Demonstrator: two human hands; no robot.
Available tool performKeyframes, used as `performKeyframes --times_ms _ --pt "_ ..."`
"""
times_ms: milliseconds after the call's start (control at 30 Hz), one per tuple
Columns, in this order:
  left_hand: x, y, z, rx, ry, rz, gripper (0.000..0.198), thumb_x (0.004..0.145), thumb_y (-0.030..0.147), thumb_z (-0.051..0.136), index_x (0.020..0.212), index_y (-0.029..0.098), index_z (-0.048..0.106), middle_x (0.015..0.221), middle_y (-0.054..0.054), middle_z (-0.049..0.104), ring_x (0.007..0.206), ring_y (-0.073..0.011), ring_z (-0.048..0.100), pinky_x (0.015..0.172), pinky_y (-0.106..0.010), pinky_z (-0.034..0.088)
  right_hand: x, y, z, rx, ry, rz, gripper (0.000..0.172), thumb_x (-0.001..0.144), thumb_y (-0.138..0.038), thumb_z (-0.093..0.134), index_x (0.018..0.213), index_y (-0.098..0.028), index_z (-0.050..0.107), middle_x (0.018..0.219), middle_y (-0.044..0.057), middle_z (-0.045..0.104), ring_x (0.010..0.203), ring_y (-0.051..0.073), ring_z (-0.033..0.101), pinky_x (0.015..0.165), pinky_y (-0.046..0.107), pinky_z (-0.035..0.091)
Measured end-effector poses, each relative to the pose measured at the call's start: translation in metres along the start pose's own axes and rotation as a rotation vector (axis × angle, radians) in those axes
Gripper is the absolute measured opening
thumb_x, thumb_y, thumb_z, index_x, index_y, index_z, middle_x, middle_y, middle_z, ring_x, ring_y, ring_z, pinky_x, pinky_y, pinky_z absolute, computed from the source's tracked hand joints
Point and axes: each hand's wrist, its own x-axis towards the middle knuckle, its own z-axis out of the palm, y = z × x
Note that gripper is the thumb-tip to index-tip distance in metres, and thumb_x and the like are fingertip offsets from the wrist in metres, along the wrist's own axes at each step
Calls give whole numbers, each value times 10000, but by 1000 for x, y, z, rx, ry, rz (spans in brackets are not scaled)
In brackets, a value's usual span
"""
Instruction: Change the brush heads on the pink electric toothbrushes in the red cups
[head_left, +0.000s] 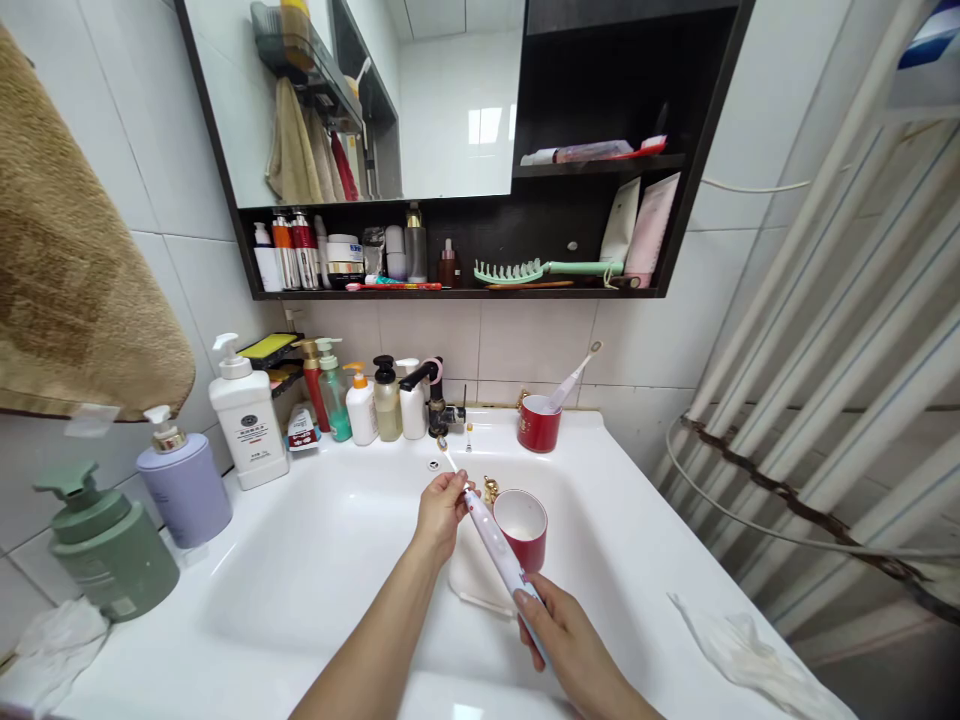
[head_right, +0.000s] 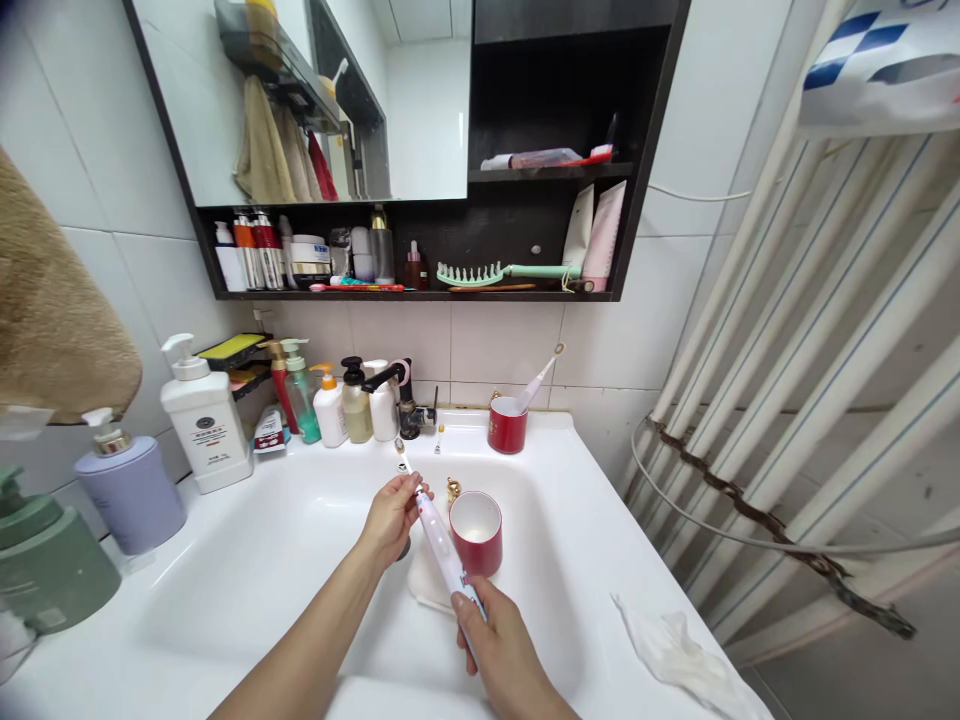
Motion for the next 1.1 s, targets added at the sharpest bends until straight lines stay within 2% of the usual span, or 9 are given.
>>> performKeyframes --times_ms 167,600,733,900,1000,1100 --pt "-6 -1 5 -4 -69 -59 249 553 330 579 634 124 465 532 -8 549 511 -103 538 527 -209 404 -1 -2 -1 -9 19 -13 285 719 -425 323 638 -159 383 504 -52 391 399 50 350 415 193 313" --pt "-10 -1 12 26 -145 -81 259 556 361 566 619 122 488 563 -19 564 546 -109 540 573 -225 400 -3 6 0 -32 40 -65 303 718 -452 310 656 -166 384 518 -49 385 410 59 355 414 195 307" --pt "-11 1 13 11 -192 -91 257 558 359 567 619 126 478 565 -14 558 540 -108 541 590 -235 398 -3 2 1 62 -6 -65 306 724 -451 306 639 -164 369 493 -59 379 393 46 330 411 184 285" --pt "-18 -1 17 31 -264 -153 272 572 384 547 641 130 483 572 -22 550 557 -124 539 555 -235 388 -4 -3 4 214 -66 14 317 701 -480 330 700 -166 372 477 -71 381 334 34 301 352 170 225" --pt "-21 -8 20 68 -282 -138 317 592 424 505 713 131 507 617 -37 553 583 -127 530 568 -248 387 2 -10 -2 207 -20 -34 310 711 -459 328 719 -158 401 471 -65 399 349 43 332 377 179 256" --pt "-20 -17 17 292 -216 28 297 617 403 473 746 143 533 670 -47 549 610 -121 506 595 -244 375 20 -26 -17 154 155 -119 291 714 -428 333 728 -154 431 514 -42 434 446 71 397 444 191 318"
